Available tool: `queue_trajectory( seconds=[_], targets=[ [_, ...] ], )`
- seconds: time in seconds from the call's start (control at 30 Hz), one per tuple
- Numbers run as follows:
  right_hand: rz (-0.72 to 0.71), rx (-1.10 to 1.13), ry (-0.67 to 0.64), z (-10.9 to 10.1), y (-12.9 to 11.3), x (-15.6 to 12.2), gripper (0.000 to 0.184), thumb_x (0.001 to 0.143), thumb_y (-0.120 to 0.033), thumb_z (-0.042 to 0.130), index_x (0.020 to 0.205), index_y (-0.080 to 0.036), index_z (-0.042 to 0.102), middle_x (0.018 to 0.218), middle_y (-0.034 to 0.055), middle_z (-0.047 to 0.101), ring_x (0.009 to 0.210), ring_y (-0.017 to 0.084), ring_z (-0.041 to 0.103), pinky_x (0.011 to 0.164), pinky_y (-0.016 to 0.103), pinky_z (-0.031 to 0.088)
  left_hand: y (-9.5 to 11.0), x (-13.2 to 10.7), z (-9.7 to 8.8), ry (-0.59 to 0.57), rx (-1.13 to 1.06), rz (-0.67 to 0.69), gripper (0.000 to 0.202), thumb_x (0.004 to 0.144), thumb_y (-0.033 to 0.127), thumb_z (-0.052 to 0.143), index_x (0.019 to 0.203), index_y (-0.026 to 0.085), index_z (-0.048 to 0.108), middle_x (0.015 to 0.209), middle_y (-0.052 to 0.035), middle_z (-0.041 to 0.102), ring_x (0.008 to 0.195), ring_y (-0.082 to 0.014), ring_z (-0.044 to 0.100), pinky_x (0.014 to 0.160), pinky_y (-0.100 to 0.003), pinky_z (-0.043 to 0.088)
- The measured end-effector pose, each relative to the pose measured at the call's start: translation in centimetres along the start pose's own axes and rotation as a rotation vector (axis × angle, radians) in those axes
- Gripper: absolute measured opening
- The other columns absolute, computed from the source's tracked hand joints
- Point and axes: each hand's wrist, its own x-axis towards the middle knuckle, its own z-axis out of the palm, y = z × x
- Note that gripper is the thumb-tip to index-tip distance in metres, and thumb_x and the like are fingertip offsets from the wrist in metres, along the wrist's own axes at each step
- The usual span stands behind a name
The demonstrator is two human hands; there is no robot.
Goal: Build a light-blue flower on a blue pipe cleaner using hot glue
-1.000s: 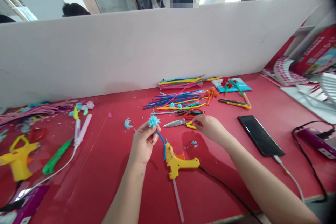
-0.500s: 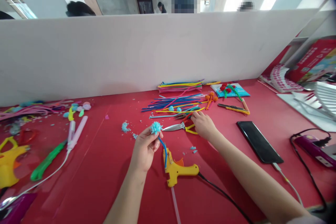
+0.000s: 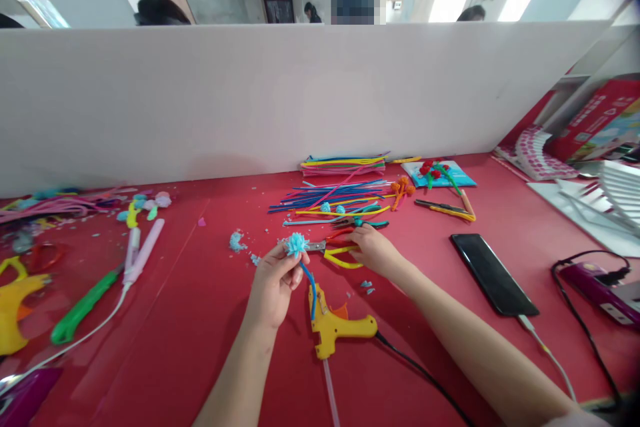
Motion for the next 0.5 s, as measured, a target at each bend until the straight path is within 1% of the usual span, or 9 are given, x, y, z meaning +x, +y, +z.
queue_trajectory(
  seconds=[0.07,0.2,0.3,0.4,0.5],
  targets=[
    [0.050,-0.006,0.024,-0.7,0.7,0.0,0.032,0.093,-0.034,0.056,0.120,-0.018,0.057,0.122,0.0086,0.059,0.102,0.021,0.061,0.086,0.042,0.053,-0.1,0.0,0.0,-0.002,0.002,-0.001,0.009,0.070,0.020,0.071,0.069,0.015,0.064,0.066,-0.0007,0.064,0.043,-0.0035,0.042,0.042,-0.018,0.030],
    [0.218,-0.052,0.088,-2.2,2.5,0.3,0.032,0.093,-0.034,0.056,0.120,-0.018,0.057,0.123,0.0089,0.059,0.102,0.021,0.061,0.086,0.042,0.053,-0.4,0.0,0.1,-0.012,0.004,-0.008,0.008,0.071,0.020,0.071,0.068,0.015,0.065,0.066,-0.0011,0.064,0.043,-0.0039,0.043,0.042,-0.018,0.030],
    [0.303,-0.054,0.090,-2.4,3.1,1.0,0.032,0.092,-0.034,0.057,0.120,-0.017,0.057,0.123,0.0095,0.058,0.103,0.021,0.061,0.086,0.042,0.052,-0.6,0.0,0.2,-0.020,0.012,-0.012,0.008,0.071,0.020,0.070,0.069,0.015,0.065,0.066,-0.0016,0.064,0.043,-0.0039,0.043,0.042,-0.017,0.030],
    [0.348,0.024,0.075,-2.0,3.1,1.7,0.034,0.092,-0.034,0.057,0.121,-0.017,0.056,0.122,0.0095,0.058,0.103,0.022,0.061,0.086,0.043,0.053,-0.6,0.0,0.3,-0.022,0.023,-0.006,0.009,0.072,0.021,0.070,0.069,0.015,0.064,0.066,-0.0015,0.065,0.043,-0.0035,0.043,0.042,-0.017,0.029],
    [0.393,0.177,0.072,-2.4,3.3,1.9,0.034,0.092,-0.034,0.057,0.121,-0.017,0.056,0.122,0.0090,0.058,0.103,0.022,0.061,0.085,0.043,0.053,-0.5,0.0,0.3,-0.024,0.034,0.004,0.010,0.072,0.021,0.070,0.069,0.015,0.064,0.066,-0.0017,0.065,0.043,-0.0036,0.042,0.042,-0.018,0.029]
  ],
)
